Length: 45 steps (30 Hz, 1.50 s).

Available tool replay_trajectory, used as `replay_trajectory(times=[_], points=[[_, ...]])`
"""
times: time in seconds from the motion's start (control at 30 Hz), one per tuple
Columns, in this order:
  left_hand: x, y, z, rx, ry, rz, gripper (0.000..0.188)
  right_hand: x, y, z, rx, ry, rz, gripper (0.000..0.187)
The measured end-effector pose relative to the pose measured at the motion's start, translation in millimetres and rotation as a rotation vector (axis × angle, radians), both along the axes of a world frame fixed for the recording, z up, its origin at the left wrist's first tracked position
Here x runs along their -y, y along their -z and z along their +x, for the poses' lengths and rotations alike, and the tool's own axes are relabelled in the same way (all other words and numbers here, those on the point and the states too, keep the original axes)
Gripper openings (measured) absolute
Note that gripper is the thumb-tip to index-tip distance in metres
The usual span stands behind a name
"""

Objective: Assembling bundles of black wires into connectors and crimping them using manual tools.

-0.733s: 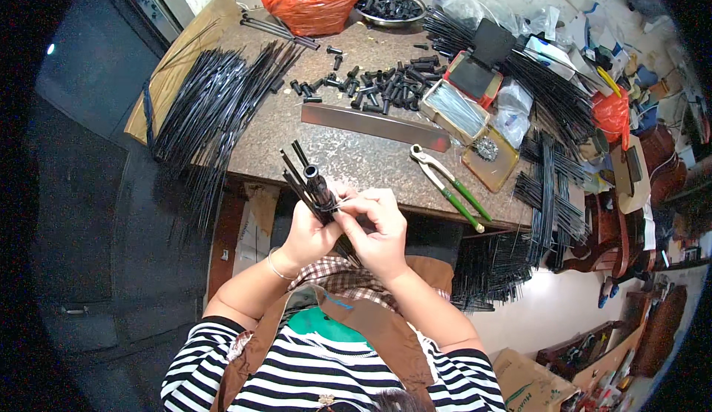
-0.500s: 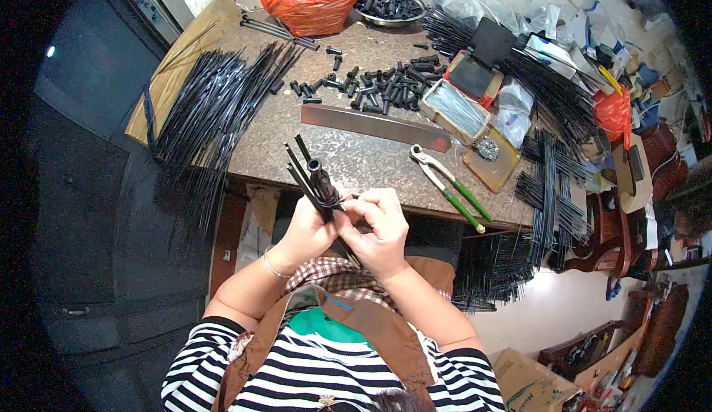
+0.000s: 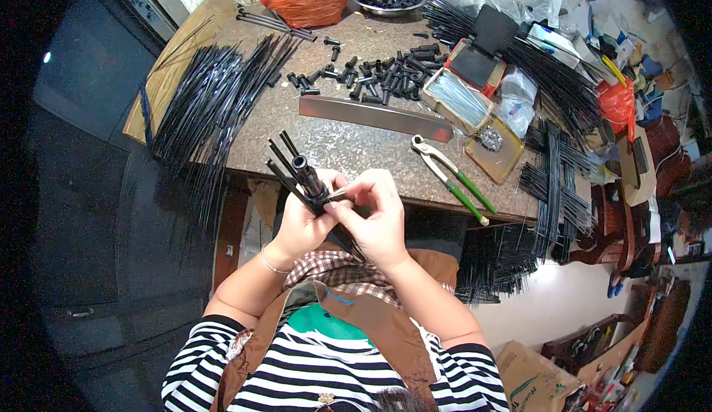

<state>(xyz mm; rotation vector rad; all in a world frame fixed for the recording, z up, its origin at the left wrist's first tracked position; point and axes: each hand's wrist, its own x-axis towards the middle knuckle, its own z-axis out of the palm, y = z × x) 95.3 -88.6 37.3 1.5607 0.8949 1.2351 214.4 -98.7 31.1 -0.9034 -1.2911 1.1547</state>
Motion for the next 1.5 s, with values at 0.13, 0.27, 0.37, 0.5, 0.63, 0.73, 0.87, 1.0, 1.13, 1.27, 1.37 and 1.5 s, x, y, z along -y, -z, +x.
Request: replay_trajectory(times=[0.13,0.27,0.37,0.5,0.63,0.73,0.87,1.0,1.13,1.27,1.37,1.5], points=[[10.6,6.4,7.1,0.167,-0.018,-0.057,0.011,-1.0,-6.5,2.7,0.050,-0.036,-0.103,0.034],[-2.4,10.1,5.0,0.027,-0.040,0.056,0.015,-11.1,-22.3,6.6,0.278,0.072,0.216,0.019],[-16.1,-7.1,6.2,-0.028,-0.043,0.196,0.024,-5.3,-34.2,0.6,0.304,0.309,0.395,0.018],[-8.8,-58.5,7.3,-0.020,0.207,0.238,0.028,13.9,-54.2,24.4,0.597,0.383,1.036,0.023],[-3.8,-43.0,-3.2,0.396,0.253,0.055,0.014,-4.2,-8.6,84.3,0.954,0.397,0.642,0.035],[-9.6,-40.6,2.6,0.263,0.113,0.105,0.015,-2.1,27.7,108.2,1.561,0.450,0.073,0.060],[-21.4,-48.0,10.4,-0.010,0.122,0.402,0.041,-5.7,25.8,108.5,1.642,0.350,0.174,0.045],[-23.4,-56.5,-0.7,0.076,0.047,0.403,0.070,0.0,-20.8,90.7,-0.152,-0.079,-0.688,0.028],[-34.3,-51.3,-9.8,0.226,-0.133,0.342,0.102,16.6,-46.5,87.8,0.330,-0.183,0.110,0.018],[-31.8,-55.4,-11.5,0.128,-0.205,0.364,0.098,26.3,-84.0,84.2,1.208,0.289,0.971,0.024],[-34.9,-59.6,-9.9,-0.055,-0.266,0.619,0.090,28.0,-92.1,81.4,1.308,0.352,1.078,0.021],[-23.4,-64.7,-13.7,0.064,-0.200,0.537,0.084,22.5,-102.0,91.5,0.797,-0.143,0.674,0.017]])
